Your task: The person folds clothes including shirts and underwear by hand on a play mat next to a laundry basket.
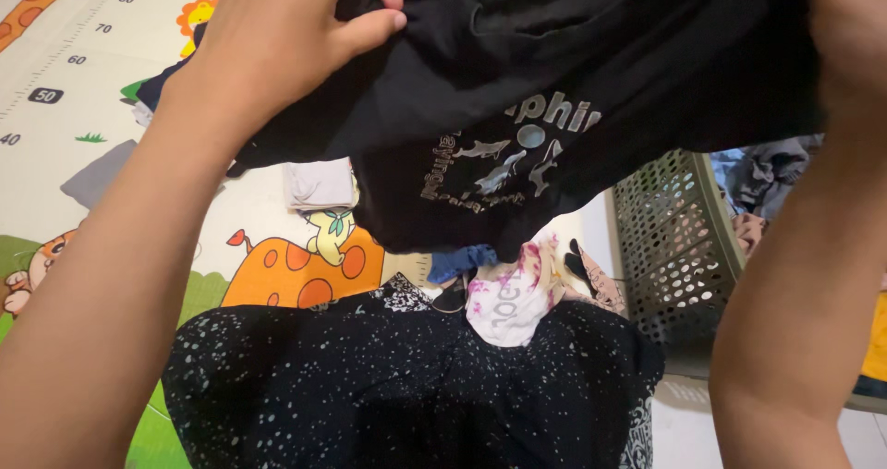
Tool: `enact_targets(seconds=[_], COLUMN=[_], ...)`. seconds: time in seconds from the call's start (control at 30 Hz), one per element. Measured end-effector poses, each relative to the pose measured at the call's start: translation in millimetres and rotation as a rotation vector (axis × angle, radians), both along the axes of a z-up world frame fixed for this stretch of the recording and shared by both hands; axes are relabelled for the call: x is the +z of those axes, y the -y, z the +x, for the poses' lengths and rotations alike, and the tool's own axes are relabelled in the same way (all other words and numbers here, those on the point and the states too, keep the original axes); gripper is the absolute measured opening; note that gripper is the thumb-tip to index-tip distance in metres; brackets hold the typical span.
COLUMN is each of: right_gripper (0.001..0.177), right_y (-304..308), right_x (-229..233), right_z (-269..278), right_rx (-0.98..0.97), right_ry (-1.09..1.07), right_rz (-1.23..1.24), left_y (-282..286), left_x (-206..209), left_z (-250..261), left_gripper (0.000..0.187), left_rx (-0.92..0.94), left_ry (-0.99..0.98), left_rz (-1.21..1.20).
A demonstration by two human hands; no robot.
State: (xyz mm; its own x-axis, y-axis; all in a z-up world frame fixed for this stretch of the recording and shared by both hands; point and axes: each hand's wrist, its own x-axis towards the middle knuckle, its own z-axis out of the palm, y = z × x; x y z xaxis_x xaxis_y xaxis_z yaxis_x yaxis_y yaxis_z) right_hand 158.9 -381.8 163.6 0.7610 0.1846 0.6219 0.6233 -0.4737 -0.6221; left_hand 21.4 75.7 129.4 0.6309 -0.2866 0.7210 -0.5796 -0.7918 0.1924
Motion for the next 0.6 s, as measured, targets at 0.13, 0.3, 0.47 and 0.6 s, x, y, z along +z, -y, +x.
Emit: enact_targets(seconds=[0.13, 0.3, 0.47, 0.6], right_gripper=[0.019, 0.015, 0.016, 0.017], right_y=[-3, -24, -54, -65], right_x=[-3, 0, 12, 15], right_z=[-1, -30, -59, -69], right_rx=[0.003, 0.092, 0.305, 0.399], right_ry=[-0.004, -0.018, 0.038, -0.030], right_rz=[0.008, 0.032, 0.046, 0.099], left_y=[-6, -2, 2, -2], left_x=[-3, 4, 16, 12], left_z=[7, -7, -22, -22], left_gripper=[0.017, 0.015, 0.014, 0.011], left_rx=[-0.099, -0.392, -0.248, -0.263], left_ry=[-0.052, -0.228, -0.501, -0.516], left_rz=[-0.049, -0.334, -0.535, -0.708])
